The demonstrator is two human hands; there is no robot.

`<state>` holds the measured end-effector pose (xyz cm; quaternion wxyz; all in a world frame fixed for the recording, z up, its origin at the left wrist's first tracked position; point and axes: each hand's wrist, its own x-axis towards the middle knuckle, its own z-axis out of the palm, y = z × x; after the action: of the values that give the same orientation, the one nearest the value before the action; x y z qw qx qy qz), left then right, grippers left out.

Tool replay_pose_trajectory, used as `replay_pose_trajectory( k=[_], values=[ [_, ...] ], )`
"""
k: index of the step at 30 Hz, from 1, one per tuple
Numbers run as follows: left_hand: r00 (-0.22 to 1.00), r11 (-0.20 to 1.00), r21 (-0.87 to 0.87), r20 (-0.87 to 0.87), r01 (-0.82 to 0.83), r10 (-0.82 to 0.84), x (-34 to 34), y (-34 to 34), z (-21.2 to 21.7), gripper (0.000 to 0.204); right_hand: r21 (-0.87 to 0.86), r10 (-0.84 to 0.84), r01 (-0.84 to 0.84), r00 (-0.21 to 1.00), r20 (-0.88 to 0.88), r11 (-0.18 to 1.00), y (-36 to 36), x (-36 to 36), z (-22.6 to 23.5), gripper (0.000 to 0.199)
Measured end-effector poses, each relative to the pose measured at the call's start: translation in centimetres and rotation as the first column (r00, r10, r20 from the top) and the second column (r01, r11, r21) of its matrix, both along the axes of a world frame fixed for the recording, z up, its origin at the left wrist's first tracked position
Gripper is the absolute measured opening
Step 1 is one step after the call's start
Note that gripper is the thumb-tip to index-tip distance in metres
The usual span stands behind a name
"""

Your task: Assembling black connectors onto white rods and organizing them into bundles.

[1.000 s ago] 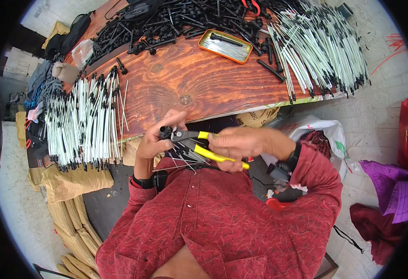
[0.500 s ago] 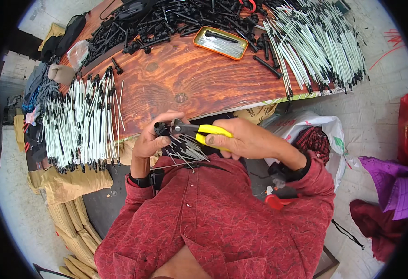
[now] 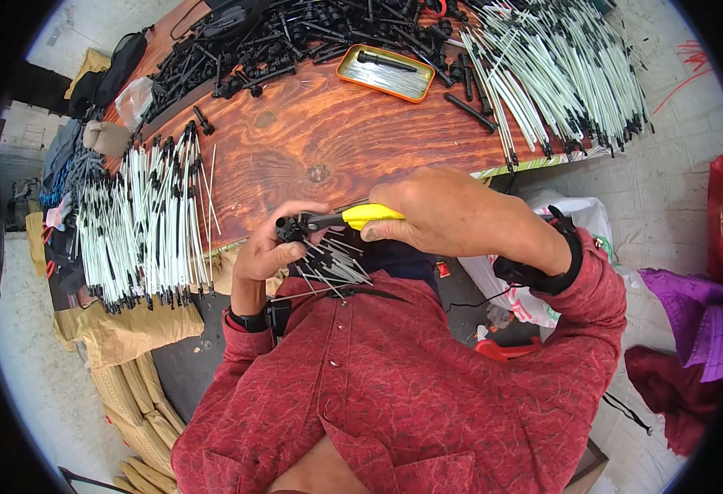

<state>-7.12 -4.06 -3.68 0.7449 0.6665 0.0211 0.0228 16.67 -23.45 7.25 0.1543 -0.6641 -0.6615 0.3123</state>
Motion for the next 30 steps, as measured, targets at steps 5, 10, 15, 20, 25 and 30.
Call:
replay_pose_trajectory(
  k=[5, 10, 15, 20, 25, 30],
  values=[
    [0.998, 0.999, -0.022, 0.037, -0.042, 0.043, 0.5, -0.7, 0.4, 0.063, 0.004, 0.037, -0.037, 0.999, -0.004, 0.999, 0.1, 0.1, -0.1, 0.039],
    [1.000, 1.000, -0.010, -0.011, 0.005, -0.005, 0.0, -0.4, 0.2, 0.063, -0.034, 0.017, -0.018, 1.000, -0.016, 0.999, 0.1, 0.0, -0.2, 0.039],
    [1.000, 1.000, -0.011, 0.013, -0.022, 0.022, 0.1, -0.3, 0.0, 0.060, -0.024, 0.011, -0.012, 1.000, -0.028, 1.000, 0.0, 0.3, 0.0, 0.040],
    [0.999, 1.000, 0.015, 0.032, -0.028, 0.027, 0.5, -0.7, 0.5, 0.058, -0.037, 0.016, -0.016, 1.000, -0.019, 0.999, 0.0, 0.2, 0.1, 0.039],
    [0.998, 0.998, 0.043, -0.015, -0.054, 0.055, 0.5, -1.2, 1.1, 0.065, -0.072, 0.005, -0.004, 1.000, 0.023, 0.997, -0.1, 0.2, 0.1, 0.039],
    [0.999, 0.998, 0.049, -0.001, -0.033, 0.033, 0.3, -1.0, 0.7, 0.054, -0.045, 0.014, -0.013, 1.000, 0.011, 0.999, -0.3, 0.6, 0.5, 0.039]
  ],
)
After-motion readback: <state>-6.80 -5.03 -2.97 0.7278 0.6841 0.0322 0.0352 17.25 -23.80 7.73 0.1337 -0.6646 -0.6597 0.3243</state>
